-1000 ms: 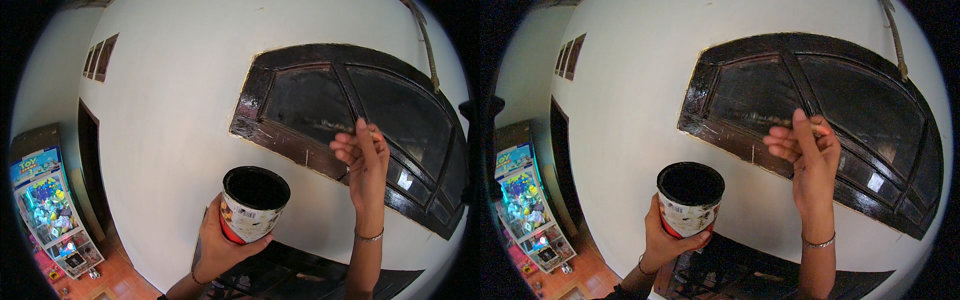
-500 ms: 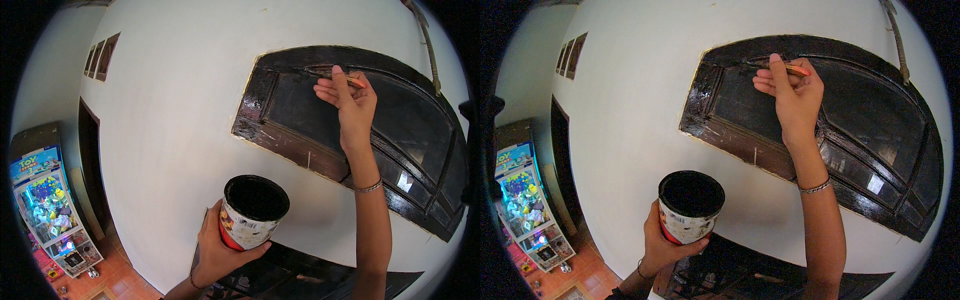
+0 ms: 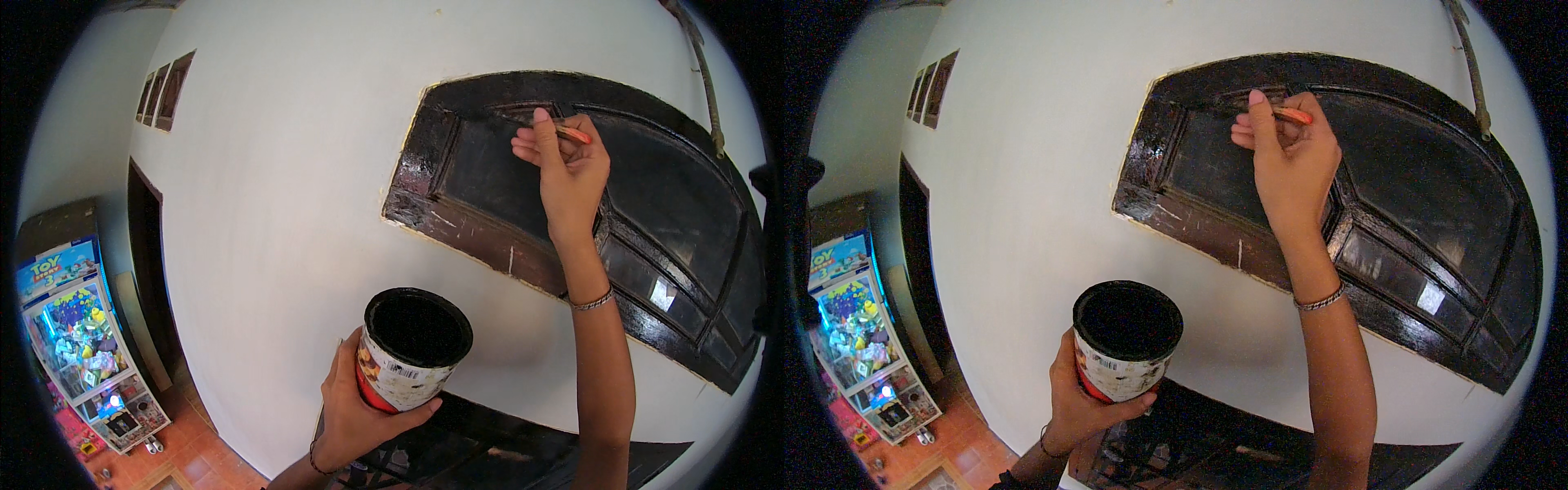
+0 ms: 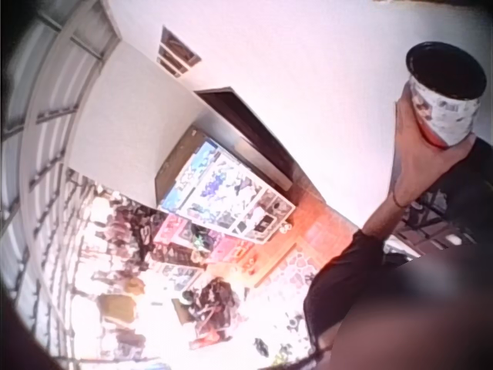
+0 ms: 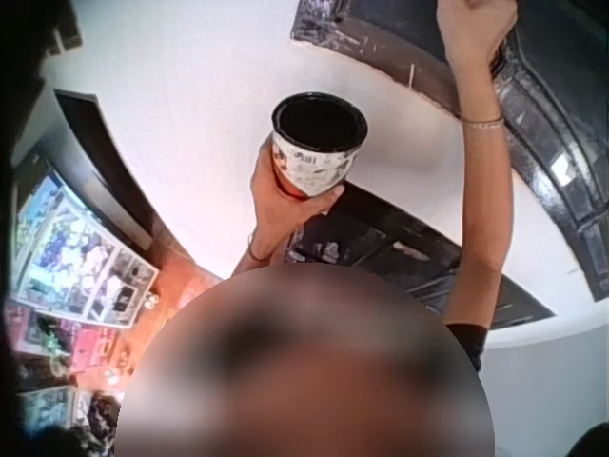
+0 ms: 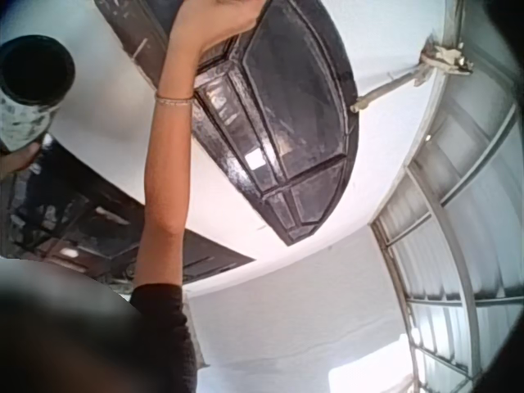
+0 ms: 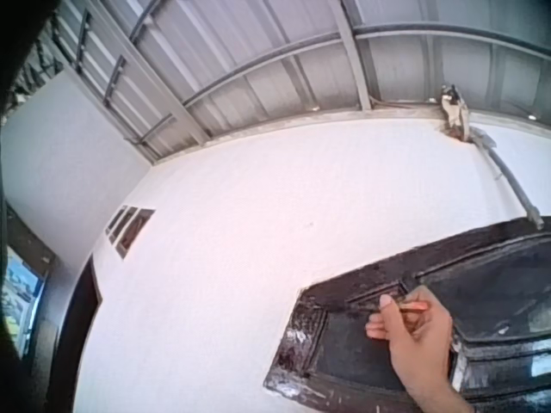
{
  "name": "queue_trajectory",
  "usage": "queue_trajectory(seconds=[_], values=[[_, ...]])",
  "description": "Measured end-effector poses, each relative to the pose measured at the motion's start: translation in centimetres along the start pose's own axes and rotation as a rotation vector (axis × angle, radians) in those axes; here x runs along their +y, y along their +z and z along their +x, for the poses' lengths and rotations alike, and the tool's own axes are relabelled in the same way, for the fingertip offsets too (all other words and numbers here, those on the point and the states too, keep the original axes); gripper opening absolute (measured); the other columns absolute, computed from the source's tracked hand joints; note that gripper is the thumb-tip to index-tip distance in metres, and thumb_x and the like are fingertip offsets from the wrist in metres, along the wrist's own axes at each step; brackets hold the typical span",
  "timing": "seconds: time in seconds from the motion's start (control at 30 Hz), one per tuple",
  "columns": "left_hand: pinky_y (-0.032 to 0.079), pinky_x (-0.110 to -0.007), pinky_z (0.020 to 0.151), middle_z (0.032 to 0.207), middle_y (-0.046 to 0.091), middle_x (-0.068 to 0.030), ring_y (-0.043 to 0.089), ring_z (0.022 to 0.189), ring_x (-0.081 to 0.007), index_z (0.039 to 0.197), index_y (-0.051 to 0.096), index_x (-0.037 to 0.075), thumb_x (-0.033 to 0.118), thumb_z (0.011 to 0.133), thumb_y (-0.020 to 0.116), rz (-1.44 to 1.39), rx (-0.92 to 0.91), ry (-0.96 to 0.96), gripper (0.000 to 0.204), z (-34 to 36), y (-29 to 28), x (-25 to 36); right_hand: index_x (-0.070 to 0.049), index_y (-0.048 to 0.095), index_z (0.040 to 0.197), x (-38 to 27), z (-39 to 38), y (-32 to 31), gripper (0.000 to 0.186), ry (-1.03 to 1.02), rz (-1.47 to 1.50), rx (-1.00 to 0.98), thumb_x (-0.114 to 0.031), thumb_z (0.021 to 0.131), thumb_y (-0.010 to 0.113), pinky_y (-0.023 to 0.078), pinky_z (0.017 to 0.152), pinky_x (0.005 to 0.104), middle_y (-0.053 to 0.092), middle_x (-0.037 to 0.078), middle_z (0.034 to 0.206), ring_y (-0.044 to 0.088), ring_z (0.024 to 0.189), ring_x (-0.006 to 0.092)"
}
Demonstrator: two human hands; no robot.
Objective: The person paints a dark wooden window frame with black paint using a brush. They repeatedly dip the brush into a paint can and apply paint to the frame's edges and panels, working methodically across the surface.
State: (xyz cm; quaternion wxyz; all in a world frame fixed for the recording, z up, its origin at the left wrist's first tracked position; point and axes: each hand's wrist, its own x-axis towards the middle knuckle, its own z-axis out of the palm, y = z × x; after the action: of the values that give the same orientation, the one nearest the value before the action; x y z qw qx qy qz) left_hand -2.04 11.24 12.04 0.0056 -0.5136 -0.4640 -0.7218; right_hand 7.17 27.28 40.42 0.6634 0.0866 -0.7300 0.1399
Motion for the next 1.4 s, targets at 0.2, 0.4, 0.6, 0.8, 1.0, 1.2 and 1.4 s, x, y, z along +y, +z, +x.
queue_trajectory(seconds=[0.2,0.4,0.6,0.8,1.0,1.2,1.4], values=[[0.058,-0.043,0.098,0.127,0.062,-0.0214,0.07,0.115,-0.0339,0.144,0.039,-0.007,0.038,0.067,0.099,-0.006,0.011,0.007,0.107,-0.2,-0.4,0.0,0.002,0.057,0.089,-0.7,-0.3,-0.3,0.027,-0.105,0.035,0.134,-0.016,0.101,0.072,0.066,0.068,0.0318,0.073,0.016,0.082,0.075,0.076,0.0186],[0.058,-0.044,0.097,0.127,0.061,-0.022,0.07,0.115,-0.0347,0.143,0.039,-0.007,0.038,0.067,0.099,-0.006,0.001,0.004,0.106,-0.2,-0.2,0.1,0.002,0.059,0.09,-0.4,-0.8,0.9,0.026,0.003,0.025,-0.01,-0.017,0.101,0.073,0.065,0.069,0.0318,0.074,0.017,0.084,0.075,0.077,0.0178],[0.058,-0.044,0.098,0.127,0.062,-0.023,0.069,0.115,-0.0353,0.144,0.038,-0.008,0.038,0.068,0.098,0.007,0.001,-0.006,0.107,-0.7,-0.7,0.0,0.003,0.06,0.092,-1.1,-0.5,-0.2,0.026,-0.17,-0.114,0.103,-0.017,0.101,0.073,0.063,0.071,0.0297,0.074,0.011,0.08,0.075,0.077,0.0155],[0.058,-0.044,0.099,0.127,0.062,-0.024,0.069,0.116,-0.0354,0.144,0.037,-0.01,0.039,0.067,0.099,-0.014,0.004,-0.016,0.11,-1.0,-0.7,-0.2,0.0,0.067,0.102,-1.3,-2.0,-1.0,0.014,-0.447,-0.524,-0.072,-0.01,0.096,0.075,0.055,0.065,0.0269,0.071,0.011,0.079,0.069,0.07,0.0106],[0.059,-0.044,0.099,0.126,0.062,-0.0236,0.069,0.116,-0.0356,0.143,0.037,-0.01,0.04,0.066,0.099,0.003,0.0,-0.021,0.111,-1.3,-0.5,-0.2,0.0,0.071,0.108,-1.2,-2.4,-0.9,0.016,-0.551,-0.638,-0.221,-0.004,0.093,0.076,0.051,0.064,0.0253,0.074,0.01,0.09,0.063,0.069,0.0111],[0.06,-0.045,0.097,0.125,0.062,-0.0238,0.07,0.113,-0.0363,0.142,0.037,-0.01,0.04,0.067,0.099,-0.012,-0.007,0.003,0.109,-1.2,-0.4,-0.4,0.0,0.069,0.106,-1.0,-2.1,-0.9,0.016,-0.635,-0.627,-0.284,0.002,0.091,0.074,0.051,0.063,0.0267,0.075,0.01,0.101,0.062,0.068,0.0164],[0.06,-0.044,0.096,0.124,0.062,-0.0234,0.071,0.112,-0.0362,0.142,0.038,-0.01,0.04,0.067,0.099,-0.028,-0.005,0.007,0.109,-1.2,-0.4,-0.3,0.0,0.066,0.107,-1.2,-1.8,-1.8,0.021,-0.693,-0.804,-0.386,0.01,0.088,0.07,0.058,0.069,0.0329,0.072,0.013,0.111,0.072,0.083,0.0272]])
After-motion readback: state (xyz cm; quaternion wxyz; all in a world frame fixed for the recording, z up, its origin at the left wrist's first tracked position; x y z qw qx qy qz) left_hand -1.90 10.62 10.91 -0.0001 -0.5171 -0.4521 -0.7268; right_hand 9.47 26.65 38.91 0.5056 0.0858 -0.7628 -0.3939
